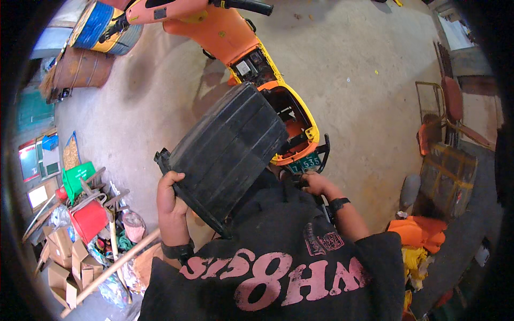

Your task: Removing and re-fitting the storage compartment housing on an electric motorcycle.

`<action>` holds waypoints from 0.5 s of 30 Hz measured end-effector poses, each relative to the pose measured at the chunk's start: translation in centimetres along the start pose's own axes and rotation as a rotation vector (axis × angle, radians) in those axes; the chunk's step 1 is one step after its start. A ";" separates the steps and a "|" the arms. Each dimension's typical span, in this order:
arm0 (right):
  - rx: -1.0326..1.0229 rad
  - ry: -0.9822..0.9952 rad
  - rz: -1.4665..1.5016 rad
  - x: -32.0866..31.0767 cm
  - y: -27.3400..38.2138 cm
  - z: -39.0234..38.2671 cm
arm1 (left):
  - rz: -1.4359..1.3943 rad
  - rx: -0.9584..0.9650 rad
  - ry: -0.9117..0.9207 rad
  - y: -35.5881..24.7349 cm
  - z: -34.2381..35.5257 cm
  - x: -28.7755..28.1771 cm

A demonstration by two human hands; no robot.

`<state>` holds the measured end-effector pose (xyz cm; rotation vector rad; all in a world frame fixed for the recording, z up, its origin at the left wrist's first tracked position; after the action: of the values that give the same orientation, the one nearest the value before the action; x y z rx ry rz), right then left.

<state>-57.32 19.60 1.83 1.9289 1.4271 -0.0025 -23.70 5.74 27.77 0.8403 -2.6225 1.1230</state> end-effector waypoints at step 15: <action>-0.268 -0.747 0.400 -16.4 19.6 -10.0 | -0.124 -0.144 0.056 6.4 5.7 11.9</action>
<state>-51.33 9.05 26.42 1.6897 0.5151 -0.2969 -36.72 0.15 24.04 0.9129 -2.5311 0.9018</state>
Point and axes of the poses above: each hand's wrist, its own z-axis towards the middle knuckle, its own x-axis out of the palm, y = z × x, the point moved 7 cm from there along z, towards the middle knuckle, and after that the axes turned 4 degrees about x, right-handed, at the moved point
